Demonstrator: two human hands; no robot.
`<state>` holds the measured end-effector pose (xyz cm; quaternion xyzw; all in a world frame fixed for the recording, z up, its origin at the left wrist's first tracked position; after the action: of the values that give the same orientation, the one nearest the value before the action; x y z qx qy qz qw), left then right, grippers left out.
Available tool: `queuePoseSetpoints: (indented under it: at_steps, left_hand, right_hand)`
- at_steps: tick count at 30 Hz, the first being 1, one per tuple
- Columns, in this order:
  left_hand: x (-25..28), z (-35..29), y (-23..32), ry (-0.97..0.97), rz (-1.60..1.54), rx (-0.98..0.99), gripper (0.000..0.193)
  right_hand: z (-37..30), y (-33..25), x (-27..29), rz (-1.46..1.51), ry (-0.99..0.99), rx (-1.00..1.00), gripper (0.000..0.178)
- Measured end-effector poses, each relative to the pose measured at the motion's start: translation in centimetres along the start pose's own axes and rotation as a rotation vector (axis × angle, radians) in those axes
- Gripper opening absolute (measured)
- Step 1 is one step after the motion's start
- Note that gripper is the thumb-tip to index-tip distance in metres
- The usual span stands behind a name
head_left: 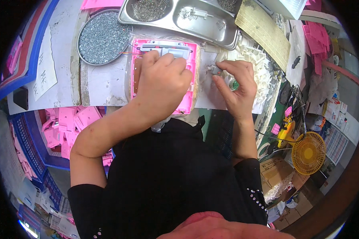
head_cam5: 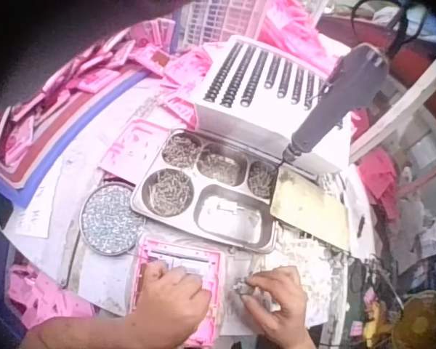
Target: Assembling the internal electronic components and housing of a pink toy device.
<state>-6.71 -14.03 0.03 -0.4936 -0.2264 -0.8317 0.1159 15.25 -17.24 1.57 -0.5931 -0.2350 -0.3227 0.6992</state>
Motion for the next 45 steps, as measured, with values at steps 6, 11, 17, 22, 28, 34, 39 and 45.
queuePoseSetpoints:
  at_steps: [6, 11, 17, 22, 28, 34, 39, 45]
  left_hand:
    - [1.9, -4.2, 0.2, 0.153, -0.166, 0.017, 0.018]
    - [1.7, -5.1, 0.4, 0.204, -0.210, 0.082, 0.021]
    - [1.2, -5.6, 0.3, 0.219, -0.240, 0.120, 0.022]
    - [1.1, -5.7, 0.1, 0.208, -0.252, 0.120, 0.021]
    - [0.7, -5.8, 0.2, 0.246, -0.237, 0.132, 0.016]
    - [1.1, -6.0, 0.2, 0.214, -0.269, 0.122, 0.022]
    - [2.8, -5.8, -1.7, 0.293, -0.271, 0.149, 0.025]
    - [3.5, -6.1, -6.2, 0.314, 0.043, 0.238, 0.025]
  right_hand:
    - [0.0, -0.6, -2.0, 0.067, -0.103, 0.054, 0.032]
    - [0.6, -1.2, -3.2, 0.015, -0.142, 0.113, 0.029]
    - [1.3, -1.3, -4.0, -0.029, -0.163, 0.088, 0.029]
    - [1.6, -1.6, -4.0, -0.082, -0.159, 0.068, 0.029]
    - [1.9, -2.2, -4.0, -0.118, -0.199, 0.012, 0.030]
    - [3.1, -1.6, -3.6, -0.063, -0.391, -0.136, 0.023]
    - [3.8, -0.5, -3.7, -0.011, -0.473, -0.128, 0.022]
    - [3.5, -0.1, -3.3, 0.022, -0.473, -0.094, 0.029]
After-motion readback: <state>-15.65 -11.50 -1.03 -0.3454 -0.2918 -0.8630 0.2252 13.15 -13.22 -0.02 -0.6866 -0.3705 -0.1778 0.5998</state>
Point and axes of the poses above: each hand's wrist, its own z-axis towards the middle knuckle, its own x-axis out of the back of the hand, y = z × x, the point moved 1 cm from there along z, towards the middle knuckle, and after that the axes turned 15 degrees about -x, right-handed, at the moved point
